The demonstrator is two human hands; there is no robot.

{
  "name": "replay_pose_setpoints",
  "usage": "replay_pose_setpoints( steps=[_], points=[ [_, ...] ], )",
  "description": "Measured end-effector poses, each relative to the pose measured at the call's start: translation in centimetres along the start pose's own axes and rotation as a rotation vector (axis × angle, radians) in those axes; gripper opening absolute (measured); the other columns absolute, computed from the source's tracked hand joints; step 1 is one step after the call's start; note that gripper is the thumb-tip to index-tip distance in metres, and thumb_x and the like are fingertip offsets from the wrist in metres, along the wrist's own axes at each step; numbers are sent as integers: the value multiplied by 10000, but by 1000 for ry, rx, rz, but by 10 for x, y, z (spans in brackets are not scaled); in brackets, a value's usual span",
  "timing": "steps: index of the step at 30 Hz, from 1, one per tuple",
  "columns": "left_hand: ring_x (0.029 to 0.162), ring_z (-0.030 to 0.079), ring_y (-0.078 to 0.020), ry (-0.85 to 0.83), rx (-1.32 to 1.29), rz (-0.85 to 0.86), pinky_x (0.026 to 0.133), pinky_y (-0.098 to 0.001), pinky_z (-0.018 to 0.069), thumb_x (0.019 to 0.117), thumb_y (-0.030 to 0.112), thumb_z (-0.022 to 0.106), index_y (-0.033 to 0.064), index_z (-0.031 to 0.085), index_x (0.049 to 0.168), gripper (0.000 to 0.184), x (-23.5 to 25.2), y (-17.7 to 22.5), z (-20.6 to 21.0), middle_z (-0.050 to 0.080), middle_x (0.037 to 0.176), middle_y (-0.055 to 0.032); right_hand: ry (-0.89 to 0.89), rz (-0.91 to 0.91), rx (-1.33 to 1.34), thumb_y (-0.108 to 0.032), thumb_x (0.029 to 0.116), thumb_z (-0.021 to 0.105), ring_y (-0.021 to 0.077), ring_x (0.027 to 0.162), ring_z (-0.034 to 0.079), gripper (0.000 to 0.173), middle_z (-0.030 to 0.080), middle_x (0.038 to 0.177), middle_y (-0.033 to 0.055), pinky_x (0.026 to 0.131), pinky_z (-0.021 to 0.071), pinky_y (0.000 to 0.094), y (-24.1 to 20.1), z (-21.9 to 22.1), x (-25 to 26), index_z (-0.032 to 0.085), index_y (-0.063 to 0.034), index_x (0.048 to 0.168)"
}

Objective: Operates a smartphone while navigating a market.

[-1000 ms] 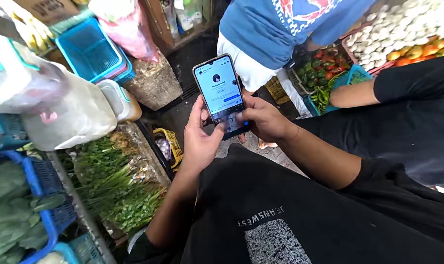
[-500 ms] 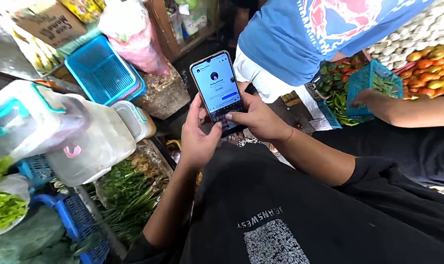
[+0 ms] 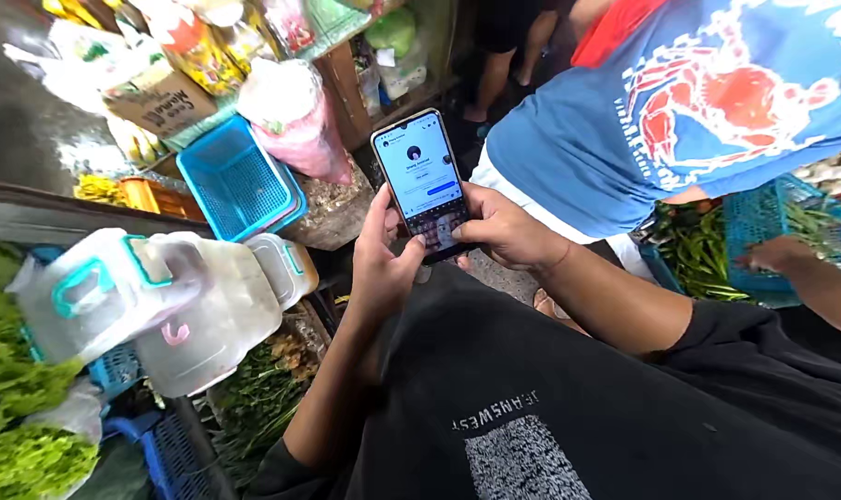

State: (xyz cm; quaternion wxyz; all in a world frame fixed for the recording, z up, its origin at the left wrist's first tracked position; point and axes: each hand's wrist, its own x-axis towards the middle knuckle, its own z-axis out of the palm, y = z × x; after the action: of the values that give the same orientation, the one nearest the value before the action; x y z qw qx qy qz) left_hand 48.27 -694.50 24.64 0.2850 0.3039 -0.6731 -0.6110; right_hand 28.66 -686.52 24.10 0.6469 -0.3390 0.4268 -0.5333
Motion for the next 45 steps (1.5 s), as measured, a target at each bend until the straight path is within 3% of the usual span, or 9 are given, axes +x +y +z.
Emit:
replay_pose_setpoints(
  steps=[4,13,17,23,28,34,38,40,45],
  points=[
    [1079,711,-212,-51,-7,23,896,-393,623,907,-60,569,104,309,1586,745,39,-2,-18,690,1263,-99,-26,-30,11,92,901,557,201,778,714,490,698,1112,162,547,596,286,-10,-9,34,486,-43,1366],
    [1112,702,-214,-240,-27,47,907,-398,620,898,-24,571,93,301,1583,745,131,-6,-77,675,1294,-102,142,-115,-9,109,881,553,212,740,703,519,700,1079,167,549,596,306,-27,-5,105,483,-40,1373],
    [1099,706,-217,-328,-42,46,892,-396,625,891,-34,576,82,301,1576,748,164,-5,-100,676,1284,-107,226,-162,33,34,910,515,192,745,699,459,698,1084,150,546,588,298,-32,3,129,496,-43,1362],
    [1101,706,-218,-429,-35,18,873,-396,630,888,-31,563,99,296,1585,757,202,-8,-119,672,1299,-100,329,-176,129,39,935,414,204,794,703,462,690,1116,154,566,593,322,-32,8,155,497,-41,1382],
    [1103,702,-210,-460,-26,11,877,-391,624,884,-10,572,111,299,1586,763,226,-10,-117,674,1294,-93,387,-193,180,63,906,369,202,789,709,468,689,1105,153,535,589,316,-38,-4,168,517,-25,1341],
    [1086,710,-195,-456,19,40,873,-378,626,877,6,602,115,303,1583,774,251,-12,-101,695,1266,-80,484,-178,109,32,980,532,200,690,692,368,707,1056,167,481,557,283,-52,-20,176,527,-47,1339],
    [1073,711,-198,-457,32,69,830,-372,634,885,-1,604,112,303,1580,765,267,-11,-88,686,1274,-87,445,-196,52,61,938,503,206,783,709,443,704,1093,147,561,594,323,-61,-41,175,507,-52,1366],
    [1114,699,-218,-470,4,89,890,-396,623,892,-2,591,89,295,1581,755,274,-11,-80,672,1296,-109,436,-188,40,77,928,525,211,792,712,465,701,1105,147,559,596,317,-66,-50,173,494,-54,1373],
    [1121,693,-223,-455,-18,95,911,-403,613,887,-10,580,87,303,1580,752,285,-8,-61,672,1291,-106,424,-181,32,98,881,548,188,687,678,557,701,1071,138,492,555,270,-78,-65,168,478,-92,1400]
  ],
)
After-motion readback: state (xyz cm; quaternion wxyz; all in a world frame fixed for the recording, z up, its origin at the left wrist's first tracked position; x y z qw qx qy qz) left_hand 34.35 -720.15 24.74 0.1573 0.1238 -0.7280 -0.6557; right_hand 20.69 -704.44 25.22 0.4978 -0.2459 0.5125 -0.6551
